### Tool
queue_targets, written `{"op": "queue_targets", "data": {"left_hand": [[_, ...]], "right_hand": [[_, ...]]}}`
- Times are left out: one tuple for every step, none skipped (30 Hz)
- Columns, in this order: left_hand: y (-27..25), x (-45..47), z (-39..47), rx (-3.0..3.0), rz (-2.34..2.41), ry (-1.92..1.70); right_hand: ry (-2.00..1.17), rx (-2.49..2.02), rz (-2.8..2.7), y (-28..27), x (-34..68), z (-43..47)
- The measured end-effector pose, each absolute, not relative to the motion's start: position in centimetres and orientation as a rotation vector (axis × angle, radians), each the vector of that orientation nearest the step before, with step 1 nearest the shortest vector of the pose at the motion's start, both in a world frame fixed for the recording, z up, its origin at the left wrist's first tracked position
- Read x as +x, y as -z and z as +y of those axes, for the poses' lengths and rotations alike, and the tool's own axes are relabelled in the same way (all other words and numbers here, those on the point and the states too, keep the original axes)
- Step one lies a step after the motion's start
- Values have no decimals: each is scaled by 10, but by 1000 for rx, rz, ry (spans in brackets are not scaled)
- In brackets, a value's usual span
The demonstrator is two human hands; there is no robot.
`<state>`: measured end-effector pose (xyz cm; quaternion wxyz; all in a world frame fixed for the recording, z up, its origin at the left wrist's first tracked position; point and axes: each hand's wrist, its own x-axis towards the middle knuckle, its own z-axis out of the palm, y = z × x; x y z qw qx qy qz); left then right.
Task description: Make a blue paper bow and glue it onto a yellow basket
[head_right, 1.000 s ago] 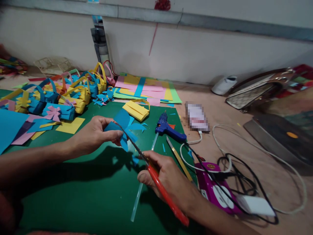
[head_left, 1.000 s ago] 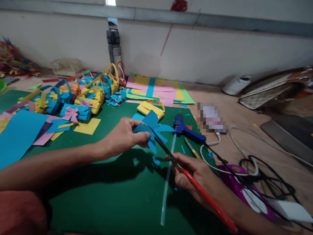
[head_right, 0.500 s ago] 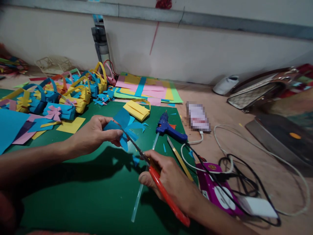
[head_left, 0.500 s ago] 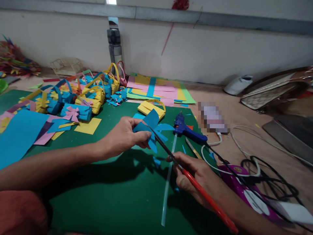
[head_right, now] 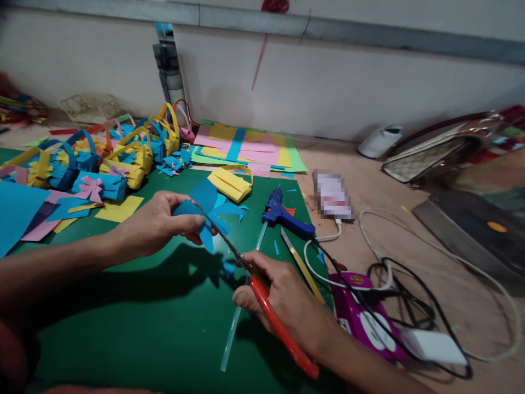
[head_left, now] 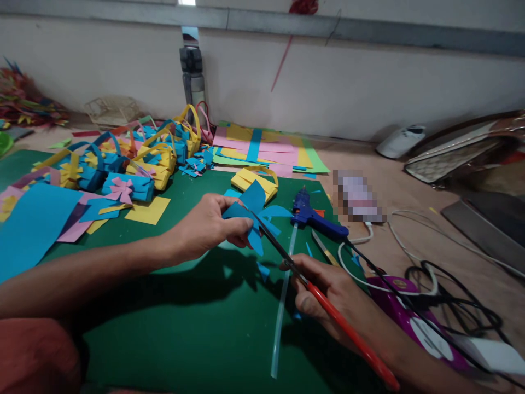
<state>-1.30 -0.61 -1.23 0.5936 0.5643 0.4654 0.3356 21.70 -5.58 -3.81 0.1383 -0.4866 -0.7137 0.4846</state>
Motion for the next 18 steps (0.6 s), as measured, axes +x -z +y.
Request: {"op": "queue_targets", "data": {"left_hand": [[12, -13, -6, 1312, 1077, -780], [12, -14, -6, 1309, 1074, -780], [12, -14, -6, 1302, 1076, -780], [12, -14, -6, 1294, 1081, -781], [12, -14, -6, 1285, 1087, -781], [12, -14, -6, 1279, 1092, -783], [11, -14, -6, 1275, 1094, -784], [11, -14, -6, 1275, 1095, -784], [11, -14, -6, 1278, 1094, -783], [11, -14, -6, 1284, 1096, -781], [11, -13, -7, 1291, 1099, -780], [11, -13, -7, 1296, 1102, -782], [12, -13, -7, 1300, 1104, -785], [12, -12, -6, 1301, 1101, -790], [13, -12, -6, 1299, 1097, -793], [14, -12, -6, 1295, 1094, -797], [14, -11, -6, 1290, 1091, -799], [14, -11, -6, 1287, 1089, -801]], "right_hand": [[-1402, -1404, -2070, 38, 217, -56], [-1402, -1403, -2075, 38, 217, -56], [-1401, -1402, -2079, 38, 218, -56], [-1399, -1399, -2081, 38, 217, -56], [-1397, -1397, -2082, 38, 217, -56], [-1395, -1395, -2083, 38, 217, -56], [-1393, -1393, -2084, 37, 217, -56], [-1393, -1392, -2084, 37, 217, -56], [-1397, -1392, -2083, 38, 217, -56], [-1405, -1394, -2080, 38, 217, -57], [-1414, -1395, -2074, 38, 217, -57], [-1421, -1396, -2066, 39, 217, -57], [-1425, -1396, -2058, 39, 217, -58], [-1428, -1398, -2051, 40, 218, -58], [-1439, -1401, -2041, 40, 218, -58], [-1455, -1407, -2027, 41, 218, -58], [-1476, -1411, -2011, 41, 218, -58], [-1492, -1412, -1998, 41, 218, -58]]}}
